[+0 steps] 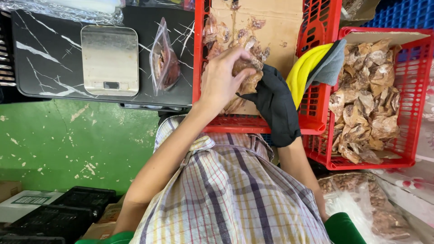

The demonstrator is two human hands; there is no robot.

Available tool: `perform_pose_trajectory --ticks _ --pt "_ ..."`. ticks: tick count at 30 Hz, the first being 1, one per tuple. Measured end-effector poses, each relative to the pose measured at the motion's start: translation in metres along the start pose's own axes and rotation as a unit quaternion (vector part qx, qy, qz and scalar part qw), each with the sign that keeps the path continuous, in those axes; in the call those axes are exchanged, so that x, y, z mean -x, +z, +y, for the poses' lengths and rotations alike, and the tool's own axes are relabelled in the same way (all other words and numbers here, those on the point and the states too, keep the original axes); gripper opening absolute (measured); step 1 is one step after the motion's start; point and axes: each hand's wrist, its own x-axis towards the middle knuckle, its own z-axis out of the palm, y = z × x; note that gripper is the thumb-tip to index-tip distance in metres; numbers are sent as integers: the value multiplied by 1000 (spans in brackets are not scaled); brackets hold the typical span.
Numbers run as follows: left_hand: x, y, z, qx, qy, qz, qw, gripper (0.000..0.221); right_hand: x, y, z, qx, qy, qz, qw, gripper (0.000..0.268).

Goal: The person sorts dried seafood by hand from a red plastic crate, places it into plastic bags, and weighs the bags on a digital scale.

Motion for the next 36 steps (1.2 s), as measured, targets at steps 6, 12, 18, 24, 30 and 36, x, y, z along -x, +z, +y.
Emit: perform_pose_trajectory --ticks 6,12,18,24,30,36 --pt "-13 -9 3 -31 -137 -67 988 65 6 22 8 125 -83 83 985 40" --pt "-5 -4 -31 72 -61 -24 995 17 -41 -8 21 268 -260 3 928 51" --pt "-8 -28 -8 120 89 -7 989 27 -6 45 -10 357 -255 -29 898 67" --pt "7 -24 26 313 -172 58 932 19 -11 23 -3 333 -292 -60 895 57" --pt "8 -6 -13 468 -435 29 769 44 -20 5 1 301 -205 -94 926 56" --pt "23 10 -55 393 -378 134 828 23 -14 18 -13 230 -70 -77 968 29"
